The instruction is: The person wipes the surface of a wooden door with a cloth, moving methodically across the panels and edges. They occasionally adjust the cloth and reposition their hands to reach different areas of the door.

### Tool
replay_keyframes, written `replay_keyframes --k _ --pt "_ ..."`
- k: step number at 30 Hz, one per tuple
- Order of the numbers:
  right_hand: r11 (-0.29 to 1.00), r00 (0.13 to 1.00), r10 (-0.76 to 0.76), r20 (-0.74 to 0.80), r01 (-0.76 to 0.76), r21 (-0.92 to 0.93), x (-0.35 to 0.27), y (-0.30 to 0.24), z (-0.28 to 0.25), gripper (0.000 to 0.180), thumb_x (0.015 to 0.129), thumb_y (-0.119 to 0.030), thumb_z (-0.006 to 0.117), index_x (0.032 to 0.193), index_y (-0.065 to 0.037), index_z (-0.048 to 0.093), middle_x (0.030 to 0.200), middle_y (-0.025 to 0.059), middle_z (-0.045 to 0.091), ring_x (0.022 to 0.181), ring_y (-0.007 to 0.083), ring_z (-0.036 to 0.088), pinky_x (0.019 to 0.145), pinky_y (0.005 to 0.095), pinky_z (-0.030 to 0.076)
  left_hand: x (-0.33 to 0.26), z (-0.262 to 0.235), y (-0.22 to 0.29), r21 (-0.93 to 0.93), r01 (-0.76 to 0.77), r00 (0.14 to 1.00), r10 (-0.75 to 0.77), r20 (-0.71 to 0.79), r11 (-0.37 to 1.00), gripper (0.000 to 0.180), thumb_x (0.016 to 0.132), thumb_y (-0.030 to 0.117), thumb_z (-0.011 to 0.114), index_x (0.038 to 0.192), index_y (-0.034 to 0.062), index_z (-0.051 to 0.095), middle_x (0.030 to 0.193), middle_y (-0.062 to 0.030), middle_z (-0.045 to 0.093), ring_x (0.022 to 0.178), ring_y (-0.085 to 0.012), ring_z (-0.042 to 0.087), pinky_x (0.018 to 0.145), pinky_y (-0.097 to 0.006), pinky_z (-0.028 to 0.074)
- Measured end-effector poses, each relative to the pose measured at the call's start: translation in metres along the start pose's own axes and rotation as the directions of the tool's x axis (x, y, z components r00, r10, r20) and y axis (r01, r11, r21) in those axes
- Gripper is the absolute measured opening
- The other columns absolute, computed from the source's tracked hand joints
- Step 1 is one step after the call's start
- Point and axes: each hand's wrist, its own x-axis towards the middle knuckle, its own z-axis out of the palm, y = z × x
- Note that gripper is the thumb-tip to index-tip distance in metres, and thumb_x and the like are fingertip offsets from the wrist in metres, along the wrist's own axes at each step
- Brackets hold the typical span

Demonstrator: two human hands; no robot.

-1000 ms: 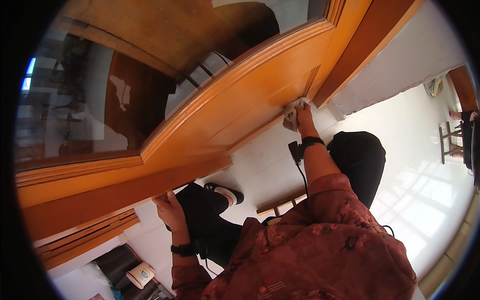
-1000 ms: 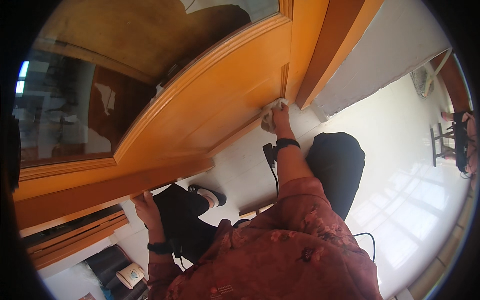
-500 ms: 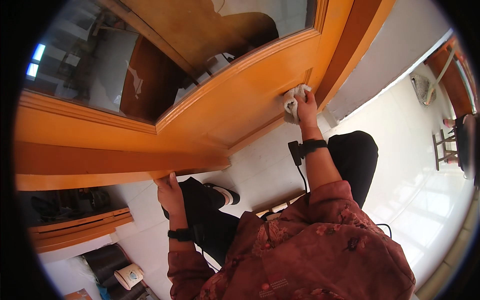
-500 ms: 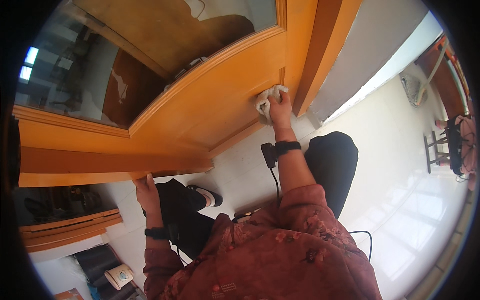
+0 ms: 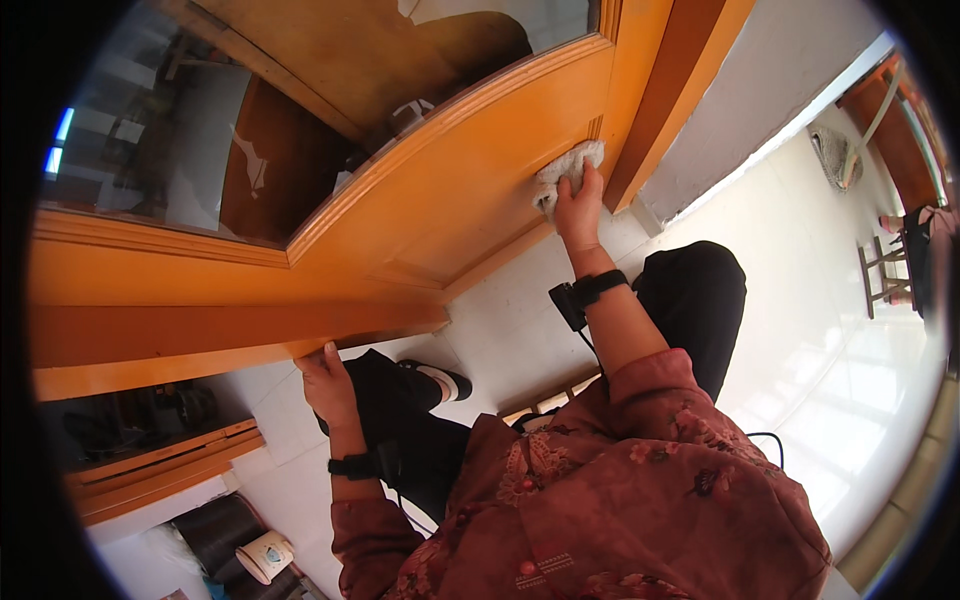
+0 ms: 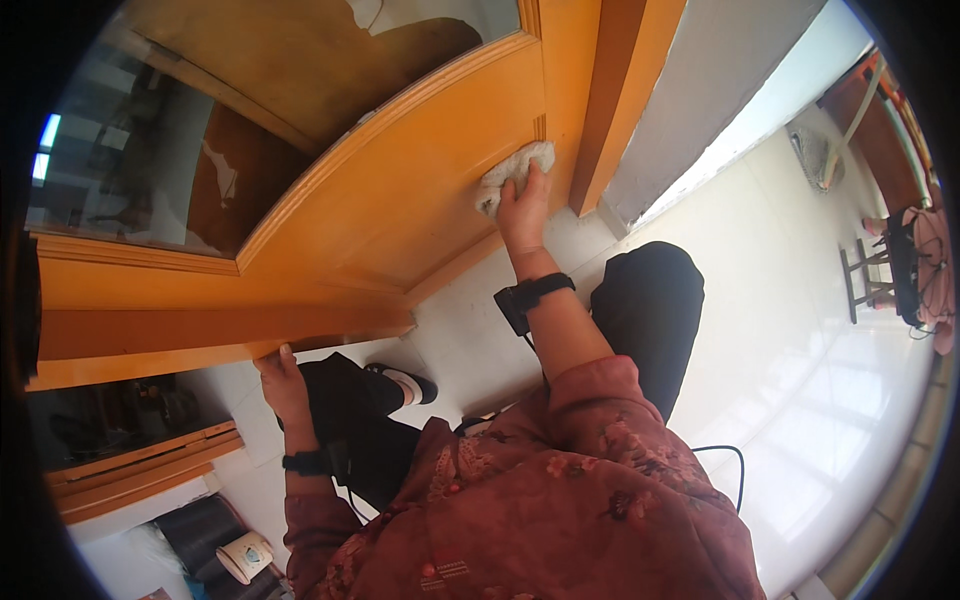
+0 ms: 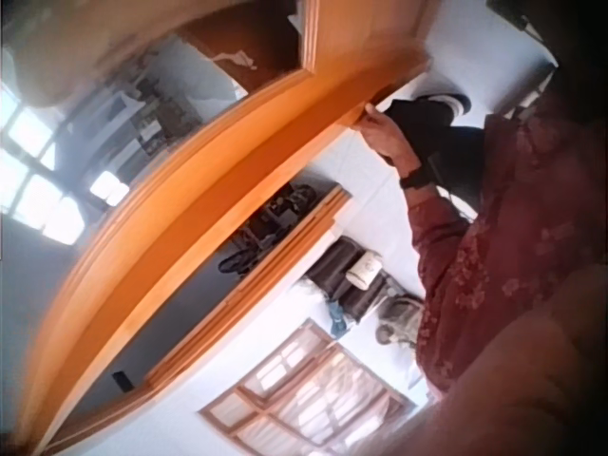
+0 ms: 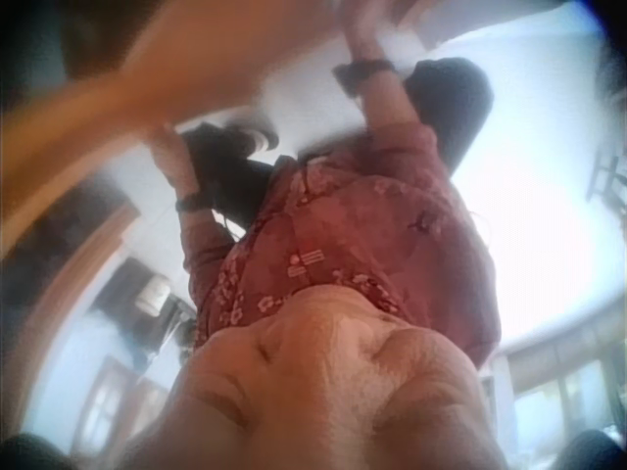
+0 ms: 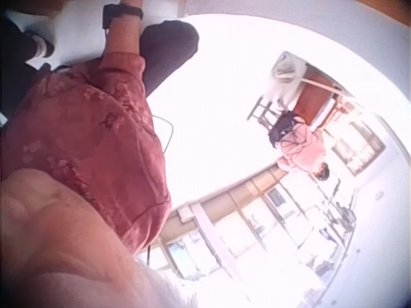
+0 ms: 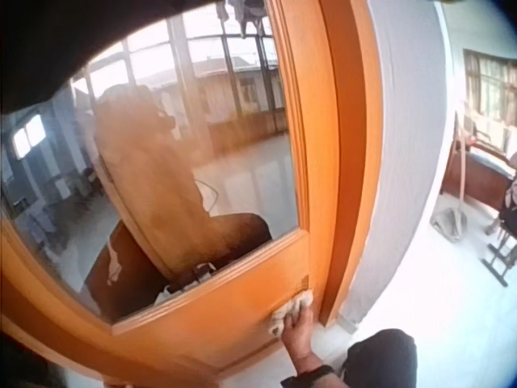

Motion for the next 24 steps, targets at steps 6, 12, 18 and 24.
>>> replay_keyframes --k 6,12,18,24 --pt "0.934 0.927 0.355 0.121 -0.356 -0.010 -0.020 0.073 0.027 0.051 0.090 -0.013 0.061 0.134 0.008 0.048 0.128 0.0298 0.057 0.120 0.0438 0.054 0.101 0.0429 0.044 0.002 0.002 -0.003 -0.016 0.018 1.000 -0.017 0.021 1.000 0.041 0.099 0.029 0.057 0.125 -0.0003 0.044 0.106 -0.0154 0.071 0.098 -0.0356 0.068 0.081 -0.042 0.053" --pt "0.790 0.755 0.573 0.319 -0.612 0.032 -0.045 0.148 0.049 0.048 0.091 -0.018 0.056 0.133 0.006 0.052 0.125 0.0295 0.060 0.117 0.0434 0.058 0.098 0.0431 0.047 0.003 0.003 -0.004 -0.058 0.034 0.998 -0.031 0.052 0.998 0.039 0.099 0.024 0.058 0.125 -0.0013 0.044 0.111 -0.0169 0.070 0.102 -0.0348 0.068 0.085 -0.040 0.053" --pt "0.525 0.543 0.676 0.498 -0.829 0.192 -0.085 0.172 0.071 0.034 0.101 -0.022 0.054 0.127 0.000 0.059 0.115 0.0134 0.066 0.099 0.0231 0.065 0.083 0.0349 0.054 0.002 0.001 -0.003 -0.057 0.017 0.999 -0.014 0.052 0.998 0.041 0.098 0.023 0.058 0.128 -0.0007 0.043 0.111 -0.0177 0.070 0.100 -0.0345 0.068 0.085 -0.040 0.053" --pt "0.701 0.694 0.664 0.277 -0.707 0.090 -0.042 0.146 0.059 0.041 0.092 -0.020 0.058 0.127 0.003 0.059 0.116 0.0197 0.066 0.103 0.0291 0.065 0.086 0.0362 0.052 0.002 -0.002 0.000 -0.016 0.023 0.999 -0.023 0.047 1.000 0.042 0.099 0.025 0.058 0.128 -0.0002 0.043 0.111 -0.0167 0.071 0.101 -0.0349 0.068 0.083 -0.041 0.053"
